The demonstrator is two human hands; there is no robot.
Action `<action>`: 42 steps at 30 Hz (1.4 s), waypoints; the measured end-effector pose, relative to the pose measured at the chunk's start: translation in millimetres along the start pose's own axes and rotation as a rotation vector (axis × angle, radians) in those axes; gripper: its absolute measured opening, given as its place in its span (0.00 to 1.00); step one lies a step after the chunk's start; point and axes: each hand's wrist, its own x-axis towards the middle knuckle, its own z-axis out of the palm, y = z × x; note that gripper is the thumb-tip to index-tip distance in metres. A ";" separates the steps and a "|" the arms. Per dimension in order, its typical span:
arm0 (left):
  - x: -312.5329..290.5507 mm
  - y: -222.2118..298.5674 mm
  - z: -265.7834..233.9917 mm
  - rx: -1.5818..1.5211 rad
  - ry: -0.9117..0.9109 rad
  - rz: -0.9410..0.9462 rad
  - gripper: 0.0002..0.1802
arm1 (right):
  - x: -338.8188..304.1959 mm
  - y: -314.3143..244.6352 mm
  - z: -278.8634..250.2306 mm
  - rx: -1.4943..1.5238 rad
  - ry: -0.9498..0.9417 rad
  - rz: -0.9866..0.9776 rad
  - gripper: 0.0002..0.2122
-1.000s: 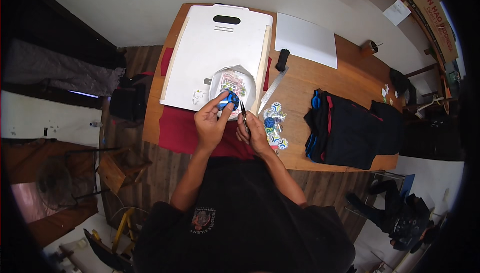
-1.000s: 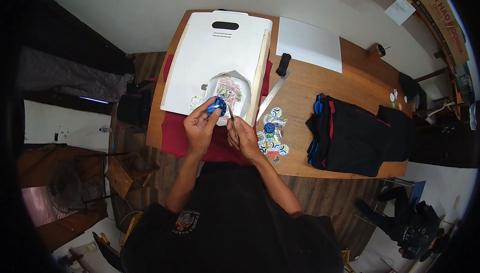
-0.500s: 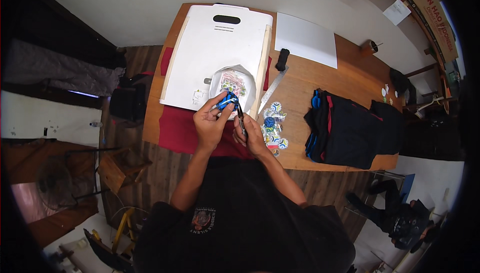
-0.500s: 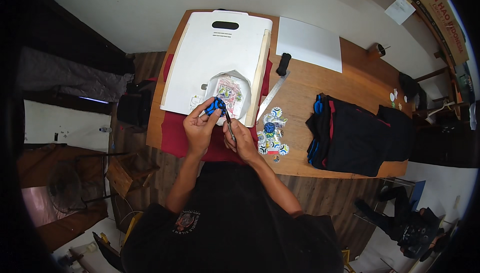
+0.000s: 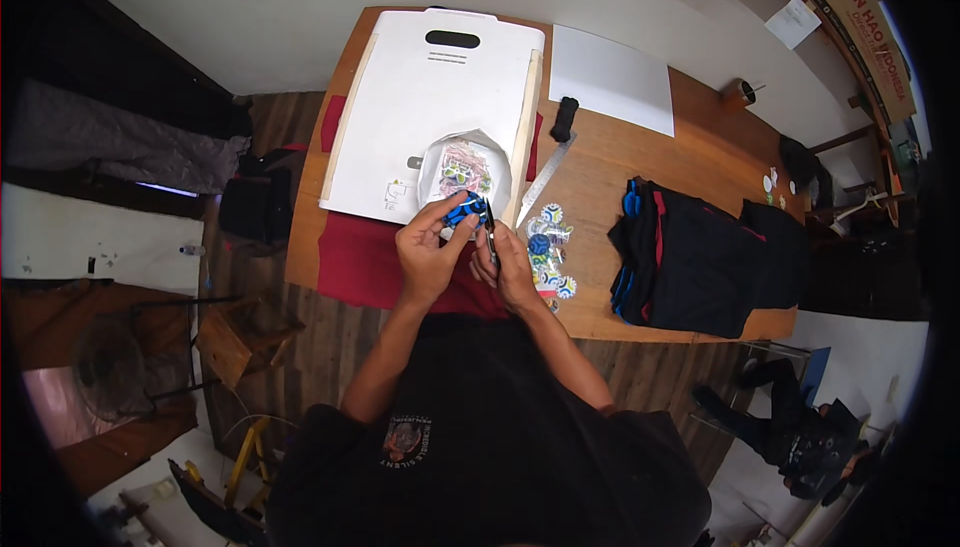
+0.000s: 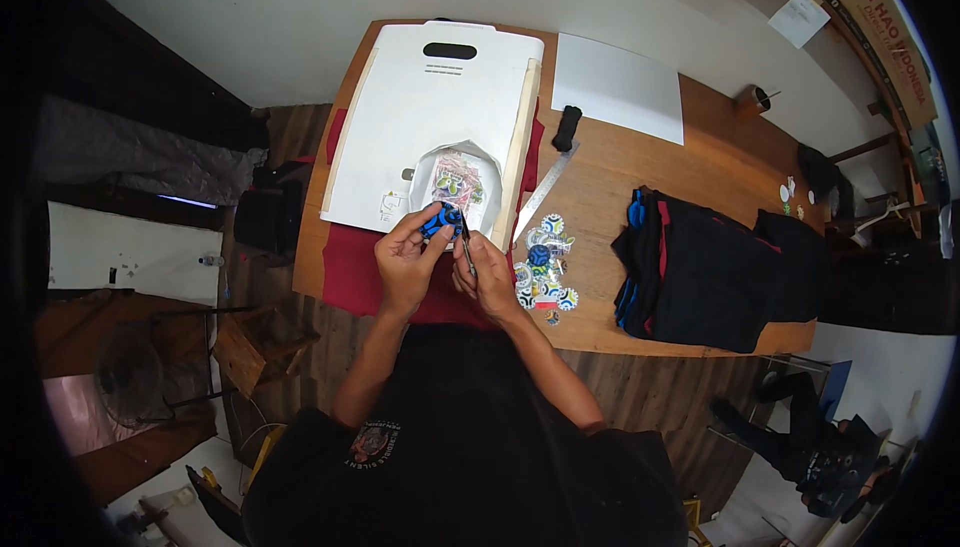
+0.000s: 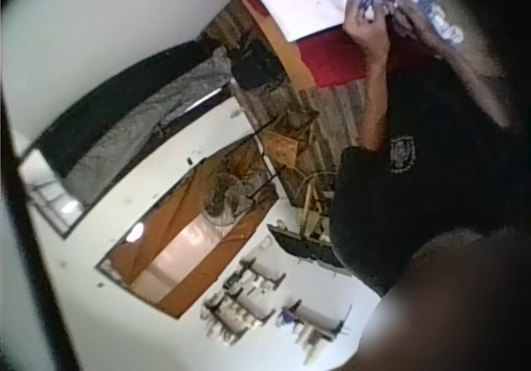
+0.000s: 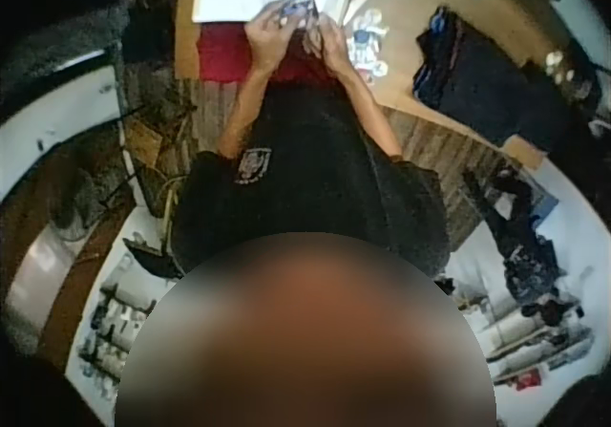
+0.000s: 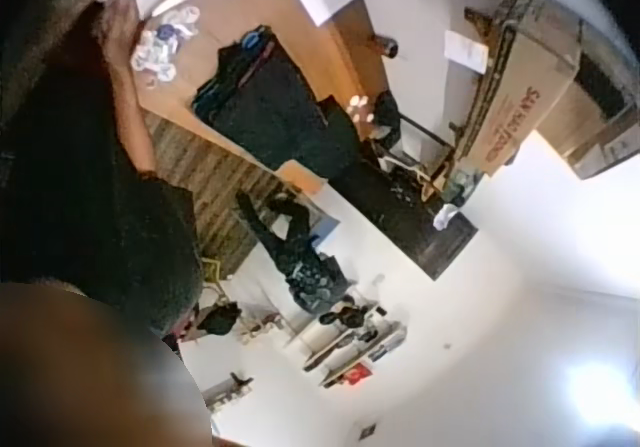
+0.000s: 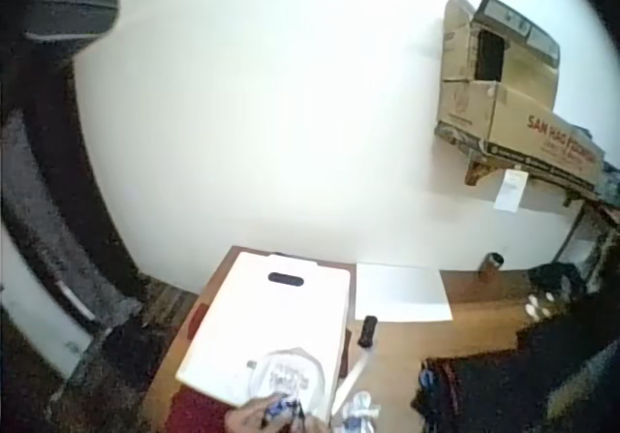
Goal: Cutting out individual printed designs from a sheet using scissors.
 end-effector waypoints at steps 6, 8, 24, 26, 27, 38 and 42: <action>0.4 -1.4 0.0 0.017 -0.002 0.011 0.20 | 1.0 -4.7 0.9 0.011 -0.004 -0.022 0.19; 0.1 -3.1 -0.2 0.011 0.004 0.009 0.20 | 1.0 -2.2 -1.4 0.001 -0.005 -0.034 0.19; 0.2 -1.0 1.4 -0.014 0.036 0.005 0.20 | -1.5 -0.6 -0.9 -0.029 -0.007 0.019 0.19; 0.2 -3.9 -0.3 -0.004 0.028 0.014 0.20 | -1.2 -0.3 -0.9 -0.027 -0.001 0.021 0.19; 0.1 -5.0 -1.0 0.005 0.020 0.024 0.20 | -0.5 -0.1 -1.1 -0.025 -0.001 0.013 0.18; -1.8 -2.3 1.3 -0.003 0.021 -0.011 0.19 | 0.1 -6.4 4.5 0.029 0.032 0.003 0.18; -2.6 -3.5 1.5 0.014 0.017 -0.008 0.18 | 0.7 -4.2 1.5 0.021 0.031 -0.013 0.18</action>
